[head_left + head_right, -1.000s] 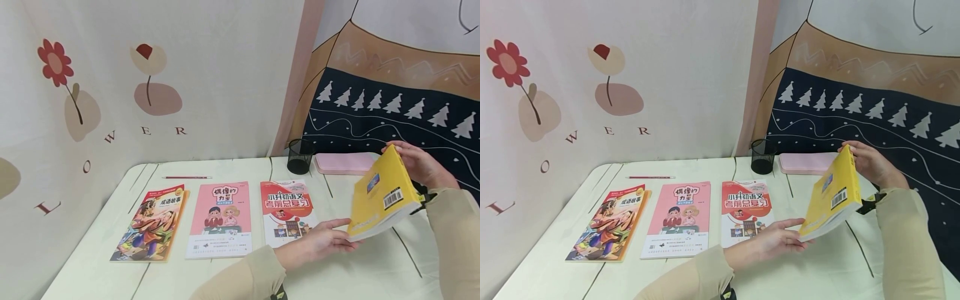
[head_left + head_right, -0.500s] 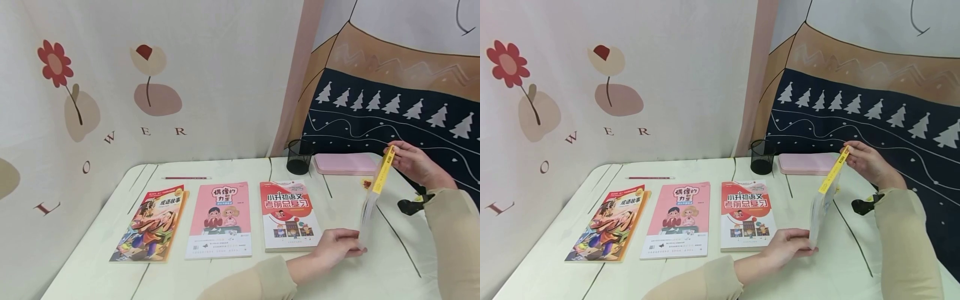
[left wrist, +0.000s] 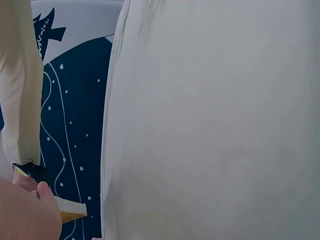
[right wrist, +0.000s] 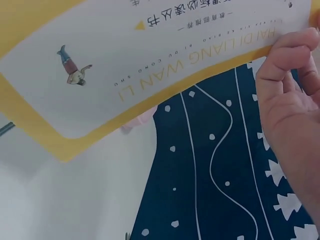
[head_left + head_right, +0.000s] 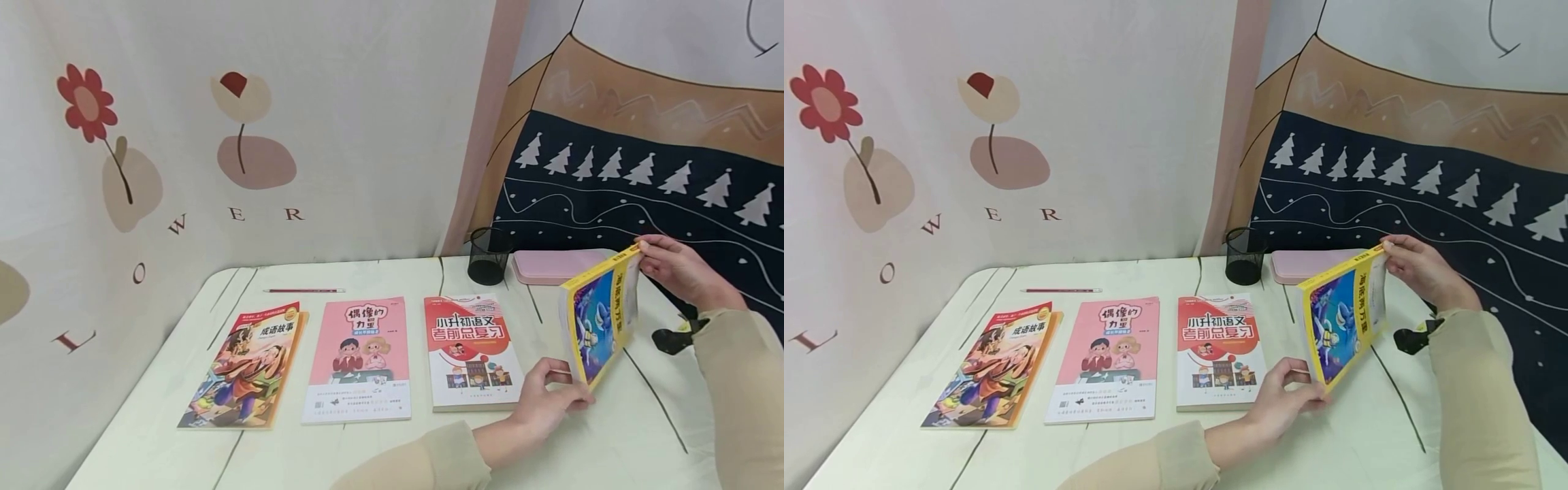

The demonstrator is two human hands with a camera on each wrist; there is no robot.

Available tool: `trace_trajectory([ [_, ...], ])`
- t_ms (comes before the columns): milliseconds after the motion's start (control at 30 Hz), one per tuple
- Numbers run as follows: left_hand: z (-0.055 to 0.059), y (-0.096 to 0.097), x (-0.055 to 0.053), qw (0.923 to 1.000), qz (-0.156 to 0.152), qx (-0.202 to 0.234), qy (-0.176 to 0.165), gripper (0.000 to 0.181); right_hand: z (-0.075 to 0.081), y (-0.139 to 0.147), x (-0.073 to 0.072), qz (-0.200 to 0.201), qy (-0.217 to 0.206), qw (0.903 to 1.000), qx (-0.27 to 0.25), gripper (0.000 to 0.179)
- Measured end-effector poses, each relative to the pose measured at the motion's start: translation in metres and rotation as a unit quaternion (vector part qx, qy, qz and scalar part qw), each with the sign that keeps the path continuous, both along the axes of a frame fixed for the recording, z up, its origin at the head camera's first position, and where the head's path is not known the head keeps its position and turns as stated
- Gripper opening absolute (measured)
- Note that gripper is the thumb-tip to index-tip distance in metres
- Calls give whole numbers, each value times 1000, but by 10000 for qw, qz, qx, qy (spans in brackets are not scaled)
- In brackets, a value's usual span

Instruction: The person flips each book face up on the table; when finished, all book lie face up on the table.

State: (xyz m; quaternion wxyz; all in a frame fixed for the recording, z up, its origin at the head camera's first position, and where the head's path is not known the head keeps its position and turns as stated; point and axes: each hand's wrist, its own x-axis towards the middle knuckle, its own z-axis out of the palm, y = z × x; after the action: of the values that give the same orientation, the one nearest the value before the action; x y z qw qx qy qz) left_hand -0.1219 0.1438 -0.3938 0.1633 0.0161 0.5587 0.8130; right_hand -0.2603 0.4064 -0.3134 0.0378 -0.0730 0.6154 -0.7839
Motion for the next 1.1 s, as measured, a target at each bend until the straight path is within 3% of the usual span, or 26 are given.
trace_trajectory([
  [133, 0, 0, 0, 9999, 50, -95, 90, 26, 0, 4, 1, -183, -220, 9972, 684, 12],
  [267, 1, 0, 2, 9991, 181, -280, 265, 29, 0, 7, 2, -236, -356, 9868, 1560, 10],
  [367, -1, 0, 3, 9980, 220, -378, 465, 32, -1, 7, 2, -181, -377, 9823, 1823, 10],
  [467, -2, -1, 3, 9974, 234, -416, 549, 35, -2, 8, 3, -43, -404, 9842, 1725, 11],
  [600, -1, -2, 2, 9978, 313, -446, 378, 40, -5, 10, 1, -83, -492, 9782, 2016, 14],
  [700, 0, -1, 1, 9981, 402, -440, 186, 45, -8, 12, -1, -114, -505, 9657, 2546, 17],
  [900, -1, 2, 0, 9972, 539, -525, 27, 51, -11, 13, -1, 4, -511, 9513, 3039, 33],
  [1100, -1, 1, 0, 9971, 394, -658, 2, 51, -13, 11, 0, -172, -469, 9354, 3499, 47],
])
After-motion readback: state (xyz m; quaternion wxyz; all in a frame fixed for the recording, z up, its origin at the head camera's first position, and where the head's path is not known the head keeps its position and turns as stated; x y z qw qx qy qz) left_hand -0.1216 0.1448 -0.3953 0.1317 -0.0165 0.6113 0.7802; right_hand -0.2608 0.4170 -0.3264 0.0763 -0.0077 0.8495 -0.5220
